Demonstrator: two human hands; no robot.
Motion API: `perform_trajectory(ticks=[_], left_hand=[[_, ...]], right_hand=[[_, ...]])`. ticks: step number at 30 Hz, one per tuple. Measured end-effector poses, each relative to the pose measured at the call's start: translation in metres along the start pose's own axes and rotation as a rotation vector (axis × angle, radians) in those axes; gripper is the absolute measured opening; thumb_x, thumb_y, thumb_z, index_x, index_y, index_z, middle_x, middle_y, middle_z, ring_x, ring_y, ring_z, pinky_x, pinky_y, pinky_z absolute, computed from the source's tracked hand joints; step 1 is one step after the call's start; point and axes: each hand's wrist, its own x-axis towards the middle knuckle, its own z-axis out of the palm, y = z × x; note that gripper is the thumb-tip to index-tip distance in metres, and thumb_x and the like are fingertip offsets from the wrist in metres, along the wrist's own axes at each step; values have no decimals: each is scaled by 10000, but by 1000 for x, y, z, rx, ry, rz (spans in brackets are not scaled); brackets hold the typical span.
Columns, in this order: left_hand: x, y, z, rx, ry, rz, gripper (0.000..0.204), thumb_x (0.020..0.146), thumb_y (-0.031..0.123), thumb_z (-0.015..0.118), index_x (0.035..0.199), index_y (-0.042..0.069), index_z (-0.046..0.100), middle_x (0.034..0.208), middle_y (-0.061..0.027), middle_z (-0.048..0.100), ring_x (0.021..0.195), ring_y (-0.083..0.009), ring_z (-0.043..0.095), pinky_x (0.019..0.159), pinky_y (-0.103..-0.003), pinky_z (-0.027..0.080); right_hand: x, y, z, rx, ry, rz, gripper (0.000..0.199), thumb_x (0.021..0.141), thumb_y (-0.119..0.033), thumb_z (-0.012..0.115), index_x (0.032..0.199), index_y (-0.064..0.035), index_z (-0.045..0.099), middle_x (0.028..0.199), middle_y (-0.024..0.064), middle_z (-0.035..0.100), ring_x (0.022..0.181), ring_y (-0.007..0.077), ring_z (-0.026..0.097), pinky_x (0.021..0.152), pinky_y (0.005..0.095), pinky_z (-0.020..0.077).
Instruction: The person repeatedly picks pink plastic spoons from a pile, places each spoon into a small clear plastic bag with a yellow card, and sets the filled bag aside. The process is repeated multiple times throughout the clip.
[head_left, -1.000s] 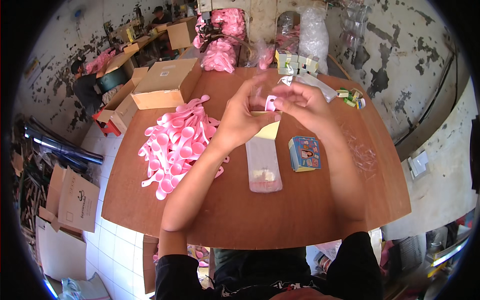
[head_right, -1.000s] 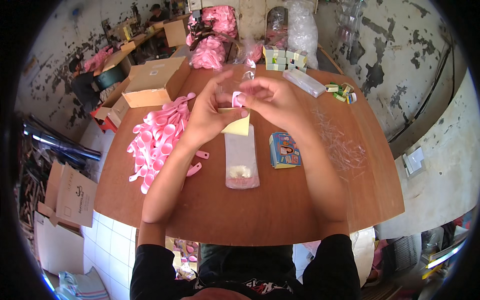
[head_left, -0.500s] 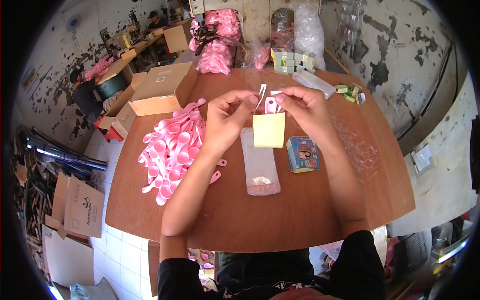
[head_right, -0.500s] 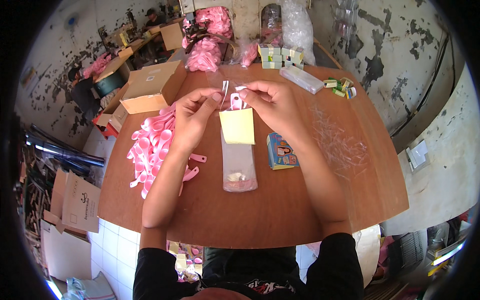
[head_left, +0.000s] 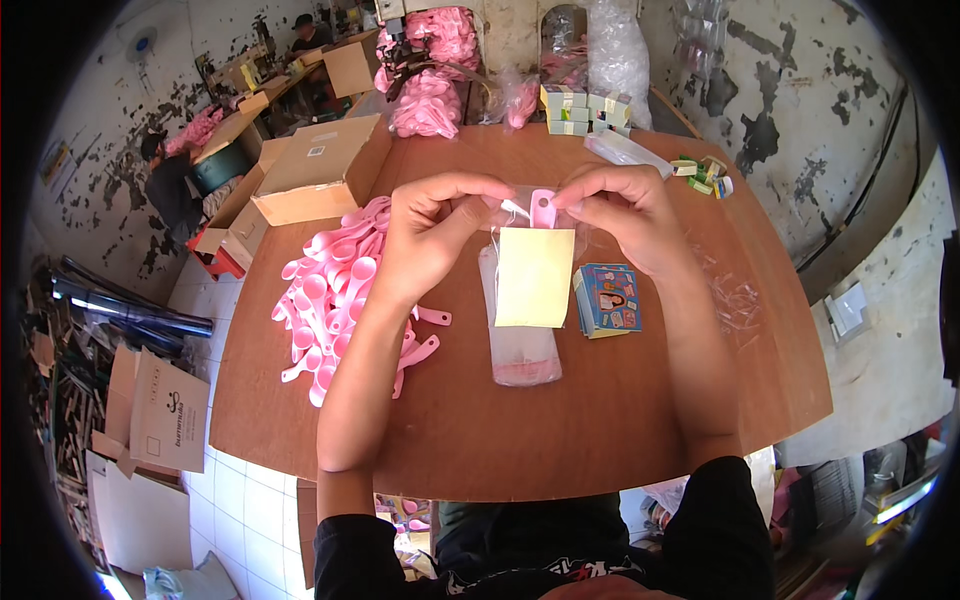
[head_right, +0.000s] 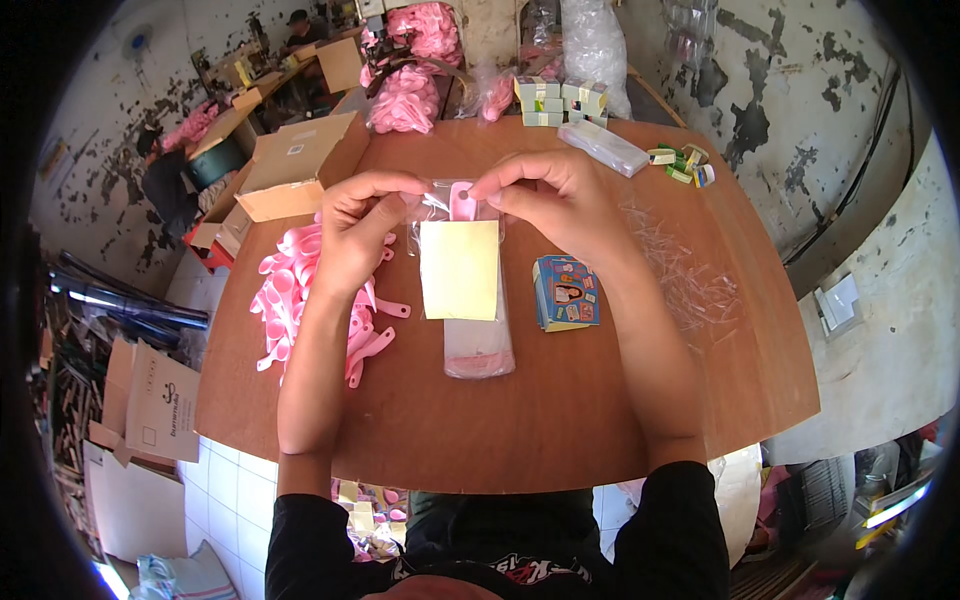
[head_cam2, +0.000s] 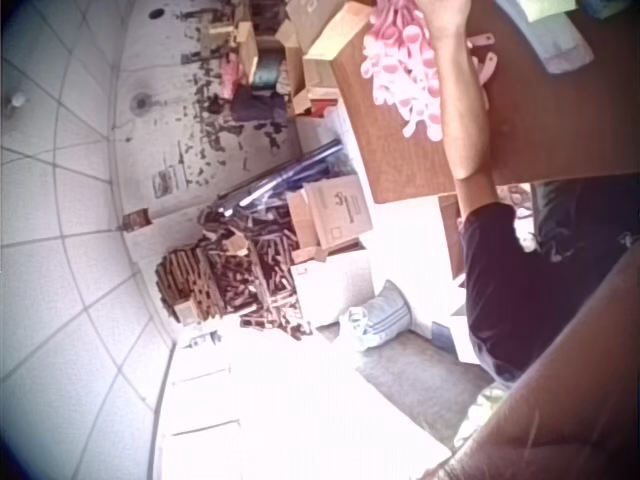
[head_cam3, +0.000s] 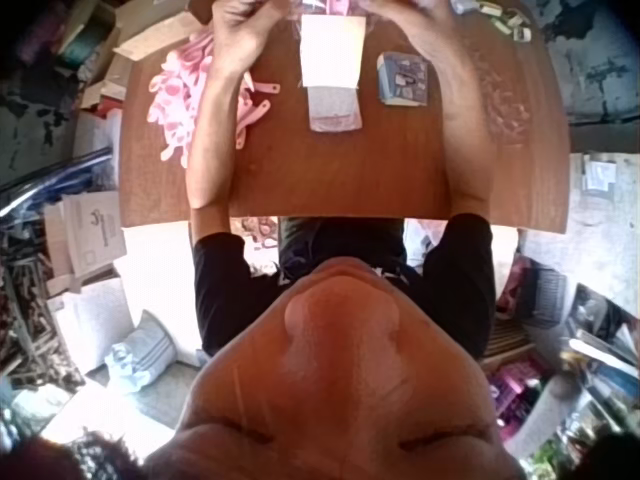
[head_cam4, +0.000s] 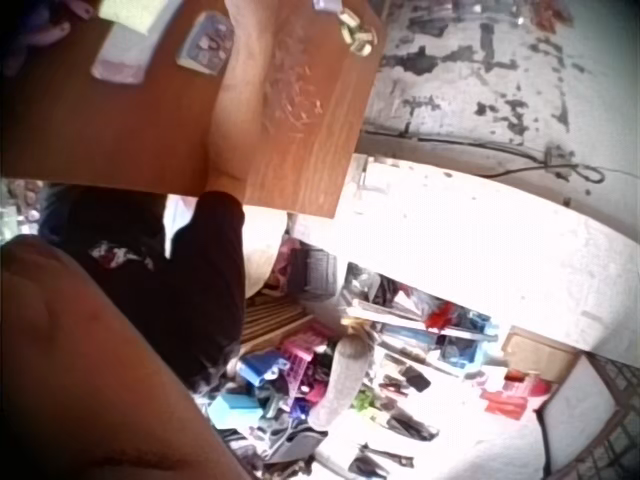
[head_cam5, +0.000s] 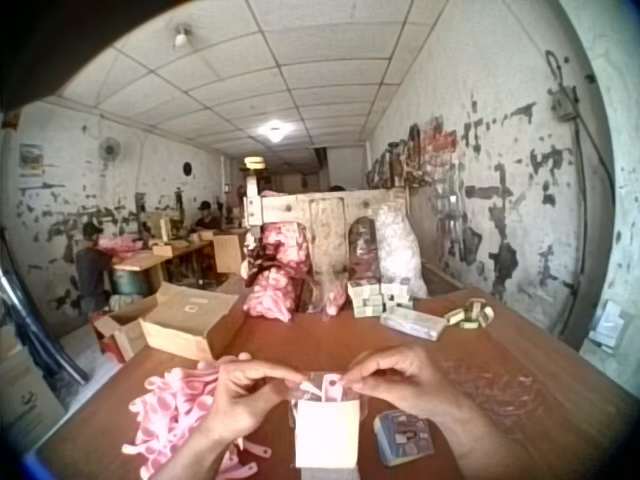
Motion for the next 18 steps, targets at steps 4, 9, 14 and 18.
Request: perform_trajectory(ticks=[4, 9, 14, 18], left_hand=[[0, 1, -1, 40, -3, -37, 194, 934, -82, 530, 1019, -36, 698, 947, -80, 720, 815, -124, 681, 752, -274, 567], [1, 4, -1, -2, 4, -171, 123, 907, -25, 657, 1029, -30, 672, 982, -96, 707, 884, -137, 681, 746, -279, 575], [0, 14, -1, -60, -85, -123, 376, 804, -95, 744, 1145, -17, 605, 1094, -108, 676, 967, -167, 676, 791, -284, 582], [-20, 64, -16, 205, -48, -224, 475, 747, -116, 778, 1176, -21, 597, 1149, -102, 653, 1000, -177, 667, 822, -294, 583]], right_hand=[[-1, 4, -3, 36, -22, -38, 155, 868, 32, 604, 955, 29, 732, 945, 68, 723, 856, 105, 652, 783, 254, 521], [-4, -1, 5, 225, -24, 39, 147, 863, -14, 700, 998, 42, 679, 956, 83, 712, 886, 104, 662, 758, 234, 528], [-4, -9, 22, 180, -11, 46, 371, 828, -38, 784, 1132, 18, 579, 952, 71, 689, 864, 96, 655, 762, 217, 538], [-6, -17, 31, 231, 17, -69, 385, 831, -56, 786, 1152, 5, 582, 903, 43, 654, 812, 91, 639, 777, 218, 544]])
